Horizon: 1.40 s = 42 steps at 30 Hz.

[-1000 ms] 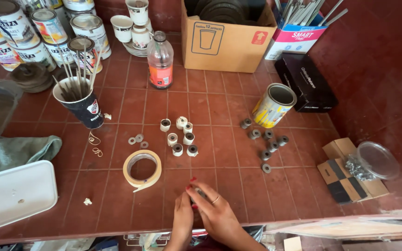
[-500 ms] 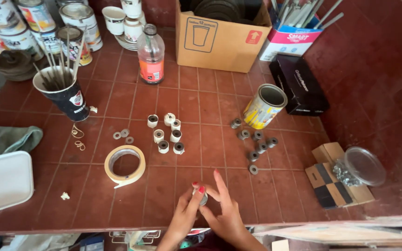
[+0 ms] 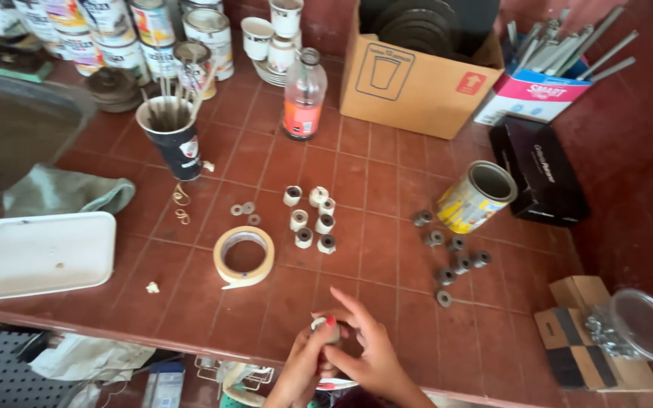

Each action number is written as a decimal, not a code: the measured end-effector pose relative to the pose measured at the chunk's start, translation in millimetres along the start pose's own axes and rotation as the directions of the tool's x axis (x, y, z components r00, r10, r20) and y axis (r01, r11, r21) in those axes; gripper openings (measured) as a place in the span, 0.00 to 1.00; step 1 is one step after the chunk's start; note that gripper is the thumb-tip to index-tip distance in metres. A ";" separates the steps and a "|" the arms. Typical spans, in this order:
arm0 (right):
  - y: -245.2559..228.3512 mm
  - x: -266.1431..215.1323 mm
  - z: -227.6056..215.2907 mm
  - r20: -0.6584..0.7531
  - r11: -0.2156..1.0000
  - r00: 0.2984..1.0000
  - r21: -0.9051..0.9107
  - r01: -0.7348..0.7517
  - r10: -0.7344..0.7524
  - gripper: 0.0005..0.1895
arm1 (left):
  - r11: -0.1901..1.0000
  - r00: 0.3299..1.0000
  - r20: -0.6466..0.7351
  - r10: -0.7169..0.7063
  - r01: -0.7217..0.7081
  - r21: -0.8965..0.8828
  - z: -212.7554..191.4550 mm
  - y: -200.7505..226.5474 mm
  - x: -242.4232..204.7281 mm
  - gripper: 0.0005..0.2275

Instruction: Wrapping small cylindrical components with white adhesive tape on a workshop table

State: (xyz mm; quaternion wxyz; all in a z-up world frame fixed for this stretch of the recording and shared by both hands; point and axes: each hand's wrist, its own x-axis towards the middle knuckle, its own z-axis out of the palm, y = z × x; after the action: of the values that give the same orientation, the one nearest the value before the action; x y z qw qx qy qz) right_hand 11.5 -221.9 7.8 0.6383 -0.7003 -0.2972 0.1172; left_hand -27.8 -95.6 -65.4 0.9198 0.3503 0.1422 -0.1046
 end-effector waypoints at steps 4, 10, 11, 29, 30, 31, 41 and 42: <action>6.2 15.5 4.3 0.096 0.972 0.993 0.218 -0.087 0.067 0.38 | 0.968 0.996 0.013 -0.090 0.090 -0.236 -7.3 24.8 0.1 0.18; 22.3 47.3 22.5 0.036 0.957 0.993 0.264 -0.121 0.116 0.32 | 0.975 0.975 0.137 -0.175 0.191 -0.117 -28.5 56.2 -11.6 0.27; 26.1 55.9 22.7 -0.006 0.968 0.995 0.231 -0.093 0.097 0.28 | 0.989 0.982 0.120 -0.146 0.146 0.010 -27.9 68.1 -20.4 0.23; 75.9 273.3 33.7 0.138 0.509 0.931 -0.859 -0.057 0.338 0.47 | 0.226 0.763 -0.218 0.608 0.097 0.969 -165.8 100.7 -11.9 0.16; 73.0 277.1 37.8 0.115 0.443 0.887 -0.890 -0.108 0.447 0.48 | 0.214 0.779 -0.202 0.594 0.089 0.973 -165.3 106.0 -12.3 0.15; 86.4 279.7 36.9 0.110 0.442 0.886 -0.890 -0.114 0.449 0.48 | 0.213 0.783 -0.199 0.590 0.087 0.973 -166.6 111.4 -11.2 0.15; 20.2 219.6 49.0 0.321 0.697 0.945 -0.663 0.272 -0.063 0.21 | 0.027 0.767 0.028 0.642 -0.059 0.998 -184.9 111.0 17.9 0.19; -2.5 207.9 56.4 0.401 0.816 0.913 -0.500 0.289 -0.078 0.19 | 0.002 0.778 0.033 0.627 -0.044 0.999 -186.2 110.3 21.5 0.18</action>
State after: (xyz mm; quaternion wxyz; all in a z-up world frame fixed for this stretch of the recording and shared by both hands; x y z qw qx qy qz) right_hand 145.6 -57.7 46.1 0.3526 -0.7870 -0.4980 0.0910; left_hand -10.5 108.8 -137.8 0.3817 0.9022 0.1420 0.1422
